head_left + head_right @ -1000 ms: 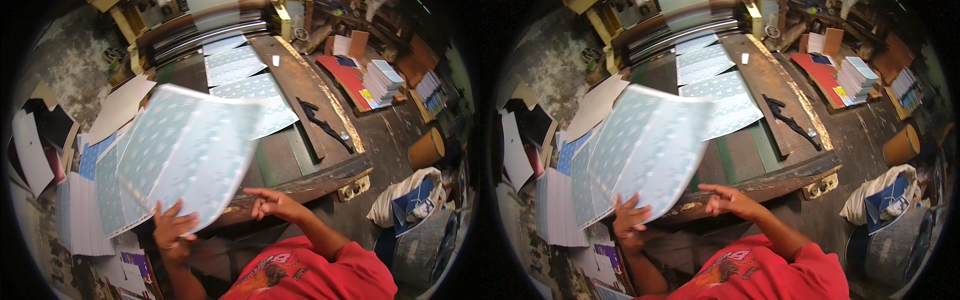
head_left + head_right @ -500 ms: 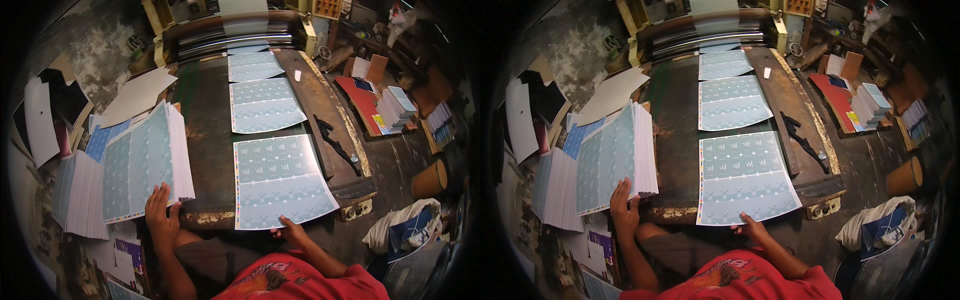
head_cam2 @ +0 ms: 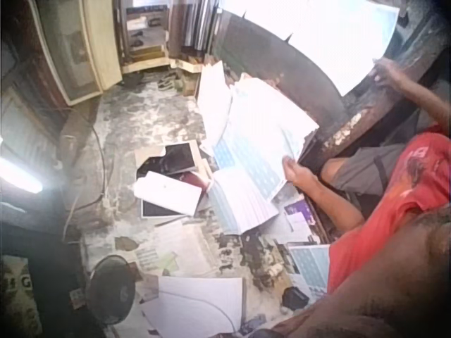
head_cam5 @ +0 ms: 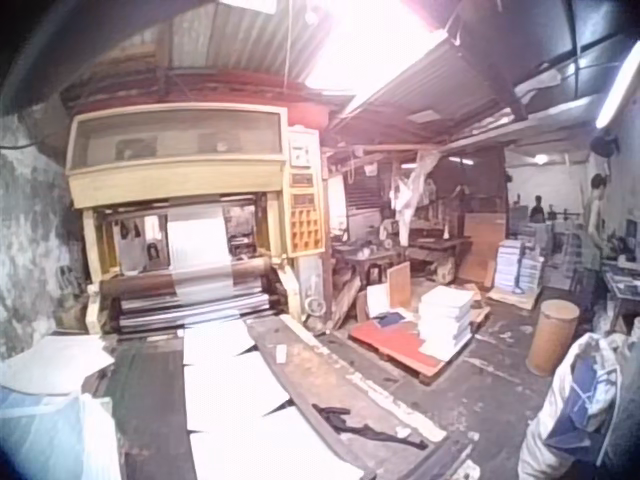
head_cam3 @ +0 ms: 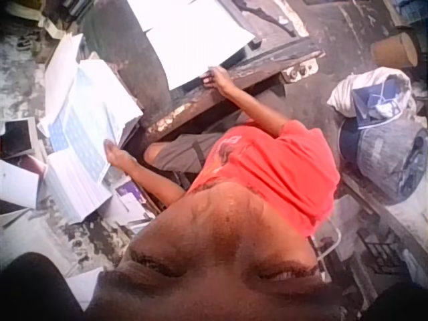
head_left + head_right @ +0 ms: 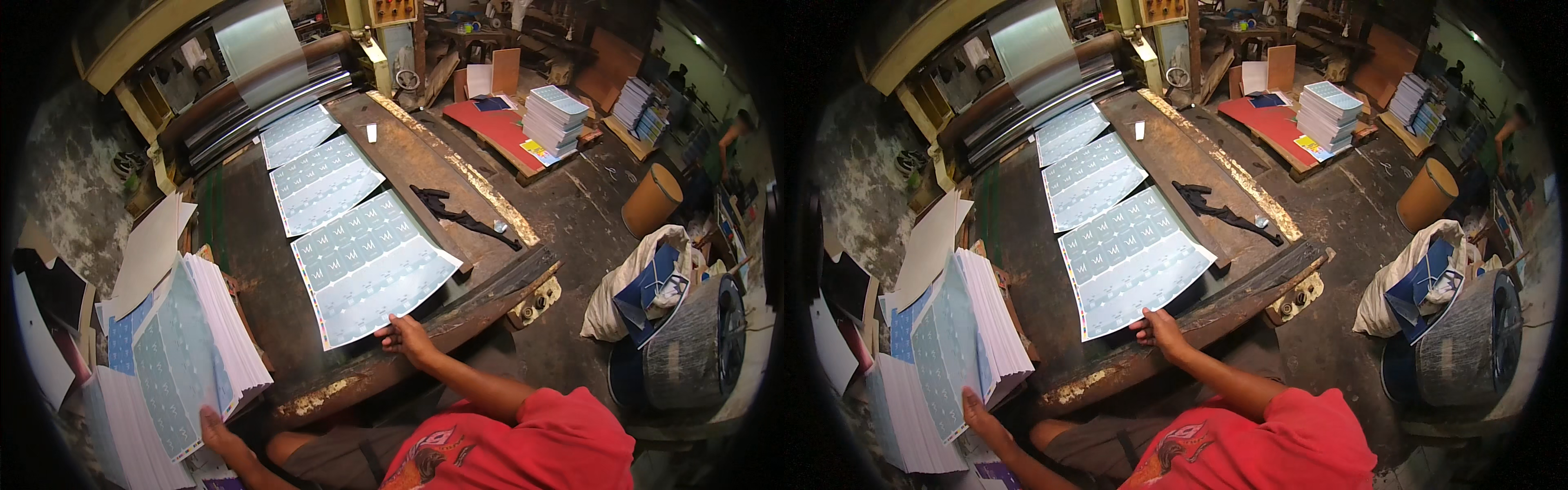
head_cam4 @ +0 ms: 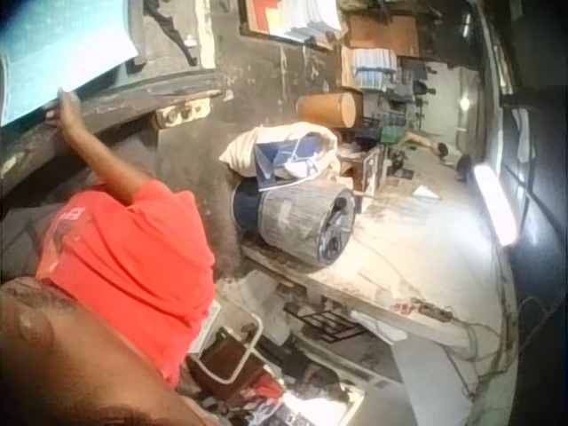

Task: The person aligns and organizes printed blue sheets on the loading table of an industrial printing or laminating machine, moving sheets from a stack on the left onto the machine's feed rollers.

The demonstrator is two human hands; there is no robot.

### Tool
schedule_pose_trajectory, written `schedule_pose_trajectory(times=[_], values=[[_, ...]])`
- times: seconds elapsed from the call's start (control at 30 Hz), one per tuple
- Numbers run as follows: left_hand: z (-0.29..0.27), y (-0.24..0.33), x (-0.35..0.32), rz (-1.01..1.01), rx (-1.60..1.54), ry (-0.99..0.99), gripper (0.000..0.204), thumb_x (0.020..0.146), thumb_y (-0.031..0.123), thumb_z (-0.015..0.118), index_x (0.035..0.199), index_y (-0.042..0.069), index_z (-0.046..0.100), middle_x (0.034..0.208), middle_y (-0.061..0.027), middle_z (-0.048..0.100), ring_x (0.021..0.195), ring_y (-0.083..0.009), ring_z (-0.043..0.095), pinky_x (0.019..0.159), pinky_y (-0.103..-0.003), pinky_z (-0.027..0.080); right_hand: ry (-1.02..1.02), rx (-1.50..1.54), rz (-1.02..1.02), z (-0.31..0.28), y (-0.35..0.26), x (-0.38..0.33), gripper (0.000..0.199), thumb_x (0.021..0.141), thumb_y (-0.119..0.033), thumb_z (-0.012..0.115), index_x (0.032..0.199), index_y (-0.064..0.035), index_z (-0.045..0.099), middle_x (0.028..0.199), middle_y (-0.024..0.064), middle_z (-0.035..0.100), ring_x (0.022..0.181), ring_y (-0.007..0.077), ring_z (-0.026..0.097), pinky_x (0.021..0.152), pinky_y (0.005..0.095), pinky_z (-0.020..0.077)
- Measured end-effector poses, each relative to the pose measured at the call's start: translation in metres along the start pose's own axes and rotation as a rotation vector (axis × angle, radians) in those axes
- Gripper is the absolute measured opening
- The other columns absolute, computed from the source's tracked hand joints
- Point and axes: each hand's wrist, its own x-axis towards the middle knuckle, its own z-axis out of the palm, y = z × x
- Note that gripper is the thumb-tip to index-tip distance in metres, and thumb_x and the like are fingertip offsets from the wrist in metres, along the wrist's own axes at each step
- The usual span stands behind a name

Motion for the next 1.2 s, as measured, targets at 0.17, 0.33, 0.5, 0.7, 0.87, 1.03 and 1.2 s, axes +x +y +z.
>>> schedule_pose_trajectory(times=[0.17,0.33,0.5,0.7,0.87,1.03,1.2], values=[[0.002,0.01,-0.003,-0.005,-0.077,0.175,0.059,0.101,0.04,0.051,0.129,-0.012,0.052,0.139,-0.0226,0.05,0.125,-0.0315,0.049,0.112,-0.039,0.031,0.046,0.049,-0.081,0.005,0.002,-0.011,0.055,0.1,-0.033,0.05,0.147,-0.0155,0.029,0.126,0.0108,0.058,0.087,0.0154,0.06,0.079,0.0346,0.0537],[0.036,0.075,-0.043,0.532,0.258,-0.442,0.049,0.099,0.044,0.047,0.093,0.002,0.072,0.095,-0.0122,0.073,0.106,-0.0348,0.065,0.105,-0.052,0.034,-0.321,0.111,0.008,0.012,-0.031,-0.042,0.065,0.098,-0.037,0.053,0.151,-0.0094,0.026,0.129,0.0116,0.055,0.094,0.0162,0.06,0.083,0.0344,0.0522],[0.058,0.093,-0.063,0.466,0.227,-0.854,0.046,0.09,0.051,0.06,0.084,0.008,0.075,0.095,-0.0078,0.074,0.112,-0.0323,0.064,0.112,-0.052,0.025,-0.584,0.004,0.024,0.03,-0.053,-0.07,0.059,0.093,-0.032,0.062,0.14,-0.0021,0.042,0.124,0.0115,0.058,0.099,0.0169,0.061,0.087,0.0329,0.05],[0.062,0.083,-0.061,0.632,0.37,-0.545,0.051,0.092,0.052,0.058,0.109,0.005,0.069,0.123,-0.0133,0.066,0.13,-0.04,0.05,0.112,-0.058,0.027,-0.234,0.041,0.16,-0.018,-0.013,-0.056,0.033,0.093,-0.024,0.063,0.111,0.0032,0.056,0.089,0.0109,0.064,0.067,0.0176,0.06,0.064,0.0304,0.0503],[0.036,0.068,-0.03,0.602,0.671,-0.253,0.056,0.09,0.041,0.065,0.129,0.002,0.058,0.139,-0.0185,0.053,0.136,-0.0395,0.042,0.113,-0.054,0.028,-0.117,-0.118,0.241,-0.074,0.037,-0.068,0.035,0.097,-0.03,0.056,0.108,0.0033,0.057,0.078,0.0129,0.065,0.066,0.0198,0.06,0.063,0.0297,0.0486],[0.034,0.043,-0.023,0.491,0.759,-0.197,0.046,0.09,0.031,0.067,0.126,0.003,0.061,0.132,-0.0146,0.06,0.129,-0.0342,0.051,0.108,-0.046,0.035,-0.168,-0.155,0.266,-0.079,0.035,-0.11,0.039,0.099,-0.033,0.051,0.11,0.0035,0.056,0.083,0.0157,0.068,0.068,0.0175,0.06,0.064,0.0278,0.0467],[0.035,0.033,-0.026,0.484,0.675,-0.096,0.03,0.091,0.023,0.066,0.115,0.006,0.069,0.119,-0.0113,0.068,0.121,-0.0316,0.058,0.103,-0.041,0.038,-0.173,-0.146,0.235,-0.073,0.039,-0.124,0.043,0.101,-0.036,0.048,0.119,0.0025,0.052,0.09,0.0173,0.069,0.073,0.0191,0.062,0.067,0.0296,0.0484]])
